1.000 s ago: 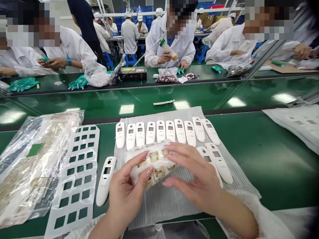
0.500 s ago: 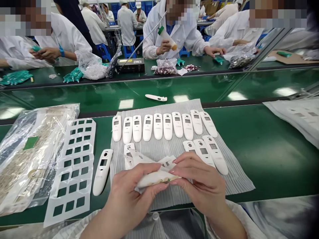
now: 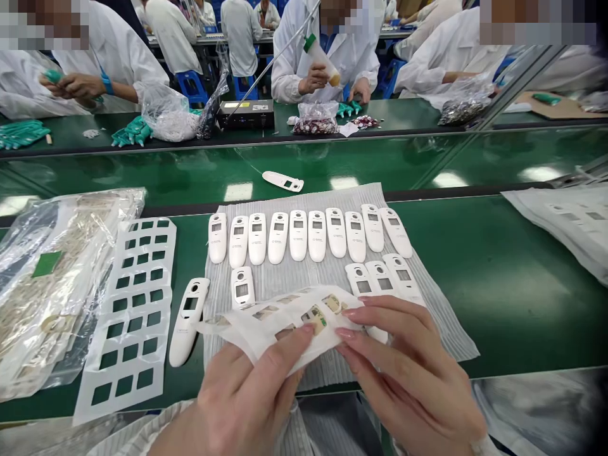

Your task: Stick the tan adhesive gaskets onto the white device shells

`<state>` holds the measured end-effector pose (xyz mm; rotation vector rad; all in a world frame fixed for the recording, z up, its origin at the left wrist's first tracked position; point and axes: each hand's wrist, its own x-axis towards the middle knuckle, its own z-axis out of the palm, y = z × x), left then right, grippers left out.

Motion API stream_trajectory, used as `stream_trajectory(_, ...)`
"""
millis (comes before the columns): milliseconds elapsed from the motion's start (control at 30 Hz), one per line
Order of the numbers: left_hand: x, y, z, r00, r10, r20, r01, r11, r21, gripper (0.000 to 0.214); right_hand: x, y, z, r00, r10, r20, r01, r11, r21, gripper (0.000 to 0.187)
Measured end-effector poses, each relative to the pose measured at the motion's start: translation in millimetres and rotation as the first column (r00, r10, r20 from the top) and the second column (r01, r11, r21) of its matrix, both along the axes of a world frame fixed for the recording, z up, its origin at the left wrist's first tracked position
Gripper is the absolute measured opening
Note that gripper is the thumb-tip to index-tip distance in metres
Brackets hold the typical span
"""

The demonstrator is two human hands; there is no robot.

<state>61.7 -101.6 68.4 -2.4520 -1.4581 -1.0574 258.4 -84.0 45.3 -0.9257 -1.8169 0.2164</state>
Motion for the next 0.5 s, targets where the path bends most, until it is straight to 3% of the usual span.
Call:
stream_trajectory(267, 4, -1, -2.4, 0.999, 0.032, -0.011, -0.032, 0.999, 0.031, 0.023, 5, -9, 2.4, 0.993, -0.063, 0.099, 0.057, 0.996, 0.064, 0.039)
stream_trajectory(333, 2, 1, -0.8, 1.0, 0.0, -0.014, 0.0, 1.0, -0.021, 0.024, 7, -10, 3.5, 0.993, -0.041, 0.109, 0.037, 0.998, 0.044, 0.038)
stream_trajectory(433, -1, 4, 2.2, 0.998, -0.063, 0.019, 0.065, 0.987, -0.146, 0.052, 8, -10, 5.1, 0.992, 0.01, 0.127, -0.009, 1.0, -0.008, 0.035)
stream_trajectory(500, 0, 8, 3.5, 0.996, -0.066, 0.055, 0.075, 0.977, -0.2, 0.053, 9, -11, 5.1, 0.983, 0.052, 0.177, -0.048, 0.999, -0.025, 0.033)
